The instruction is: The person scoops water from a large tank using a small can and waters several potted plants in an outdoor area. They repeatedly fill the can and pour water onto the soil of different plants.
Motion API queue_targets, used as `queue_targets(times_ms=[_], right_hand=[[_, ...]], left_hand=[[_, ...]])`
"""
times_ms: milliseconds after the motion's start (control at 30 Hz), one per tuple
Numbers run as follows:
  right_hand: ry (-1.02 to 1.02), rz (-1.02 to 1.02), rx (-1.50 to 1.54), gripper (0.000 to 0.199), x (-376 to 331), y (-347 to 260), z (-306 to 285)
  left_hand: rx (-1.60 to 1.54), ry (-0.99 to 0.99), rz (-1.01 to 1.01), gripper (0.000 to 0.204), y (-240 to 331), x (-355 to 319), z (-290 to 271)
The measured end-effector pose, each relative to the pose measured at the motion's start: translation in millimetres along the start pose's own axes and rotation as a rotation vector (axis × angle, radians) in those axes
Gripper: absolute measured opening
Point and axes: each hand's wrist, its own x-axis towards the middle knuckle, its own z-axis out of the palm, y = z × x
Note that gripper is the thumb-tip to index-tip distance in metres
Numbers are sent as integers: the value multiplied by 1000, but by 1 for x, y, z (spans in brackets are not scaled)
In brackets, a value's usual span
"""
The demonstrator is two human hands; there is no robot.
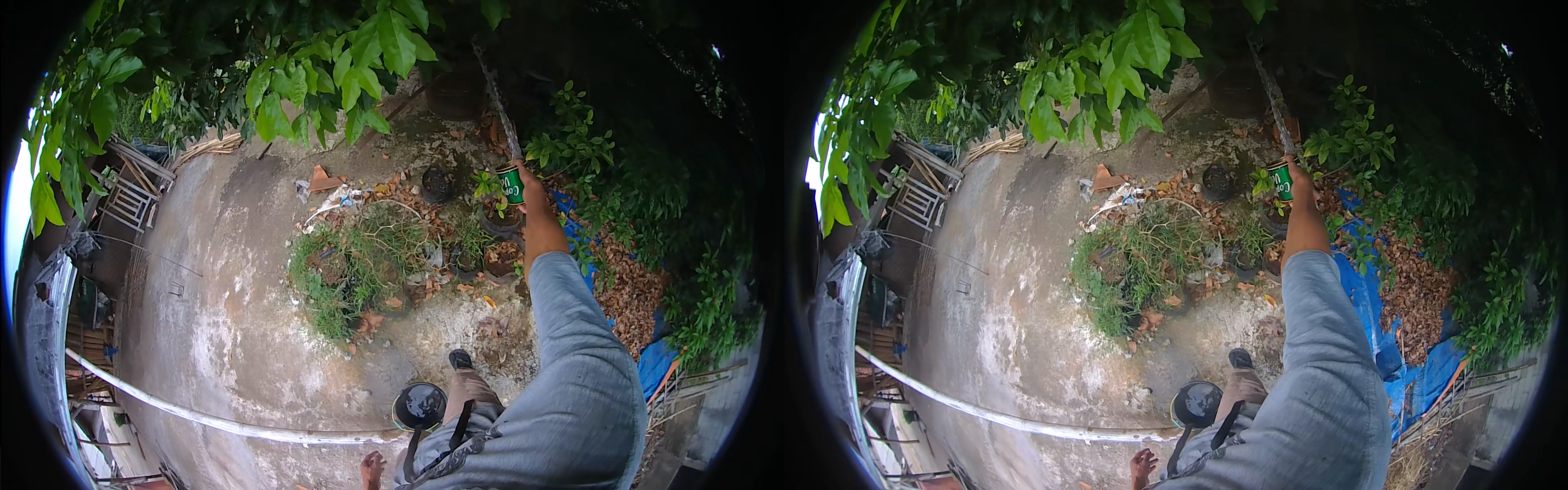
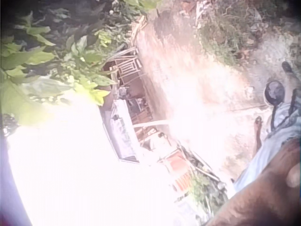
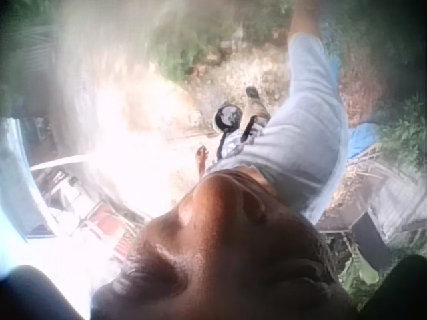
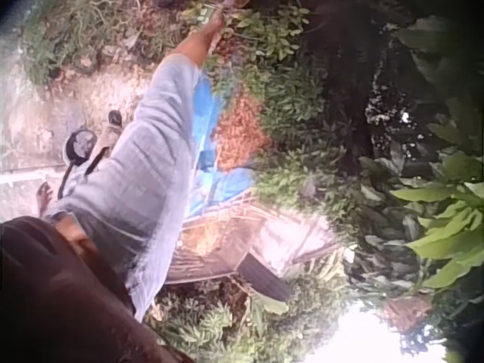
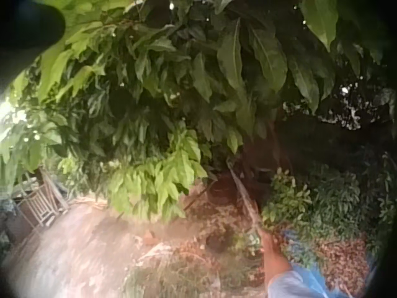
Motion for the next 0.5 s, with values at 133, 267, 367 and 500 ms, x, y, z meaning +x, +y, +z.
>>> queue_targets(times_ms=[133,267,367,500], right_hand=[[191,119,42,60,-3,66,4],[121,160,200,60,-34,230,14],[203,404,257,65,-95,375,-19],[118,411,414,63,-207,579,-70]], left_hand=[[-17,6,-94,39,17,-27,17],[29,-20,-105,38,-9,-26,14],[78,-96,-64,39,-28,-11,-3],[56,-158,14,43,-50,15,-36]])
